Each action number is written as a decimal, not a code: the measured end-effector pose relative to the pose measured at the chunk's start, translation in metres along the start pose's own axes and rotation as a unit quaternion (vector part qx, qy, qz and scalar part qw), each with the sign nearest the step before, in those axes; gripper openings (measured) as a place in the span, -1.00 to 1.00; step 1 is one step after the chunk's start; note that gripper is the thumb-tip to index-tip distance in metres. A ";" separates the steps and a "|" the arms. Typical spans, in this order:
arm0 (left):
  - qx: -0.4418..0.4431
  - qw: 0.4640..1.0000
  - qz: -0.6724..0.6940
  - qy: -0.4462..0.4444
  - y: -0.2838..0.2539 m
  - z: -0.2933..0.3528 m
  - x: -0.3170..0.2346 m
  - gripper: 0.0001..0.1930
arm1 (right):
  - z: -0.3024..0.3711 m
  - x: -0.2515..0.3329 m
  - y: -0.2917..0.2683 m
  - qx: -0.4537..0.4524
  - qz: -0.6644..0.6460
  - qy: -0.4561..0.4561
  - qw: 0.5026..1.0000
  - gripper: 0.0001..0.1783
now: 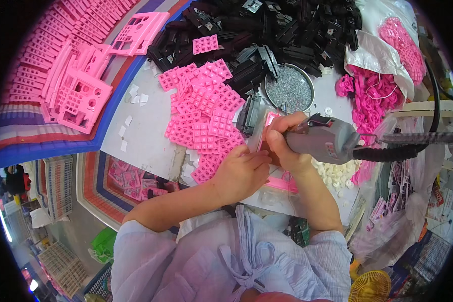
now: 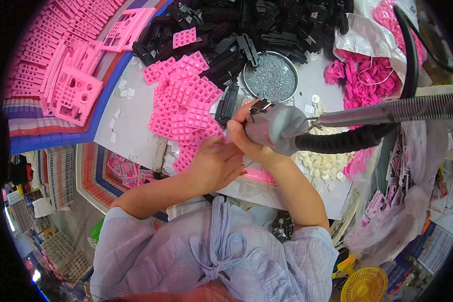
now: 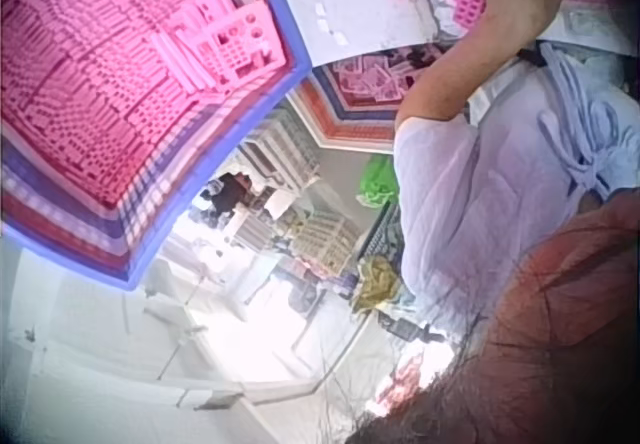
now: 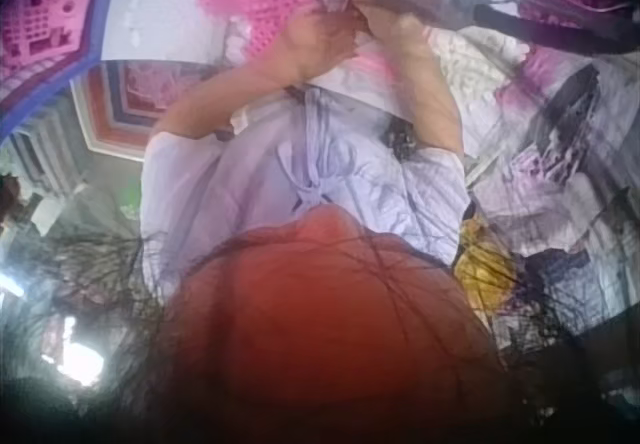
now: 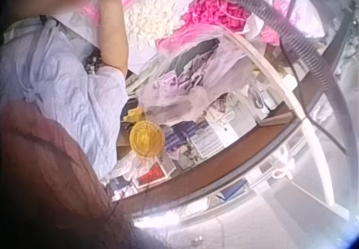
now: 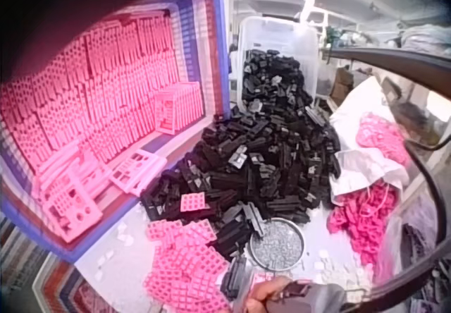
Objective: Assembling pink toy cash registers by installing internal components and using an electric screwdriver.
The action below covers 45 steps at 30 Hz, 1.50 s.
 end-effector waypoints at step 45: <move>0.012 1.000 -0.008 -0.023 -0.002 -0.009 0.022 -0.58 | 0.052 0.018 -0.001 -0.009 -0.125 0.053 0.991 -0.76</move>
Point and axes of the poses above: each hand's wrist, its own z-axis away from the middle knuckle, its own y-axis out of the palm, x = y × z, the point moved 10 cm from there along -z, towards the middle knuckle, and after that the axes turned 13 degrees about -z, right-handed, at the moved point
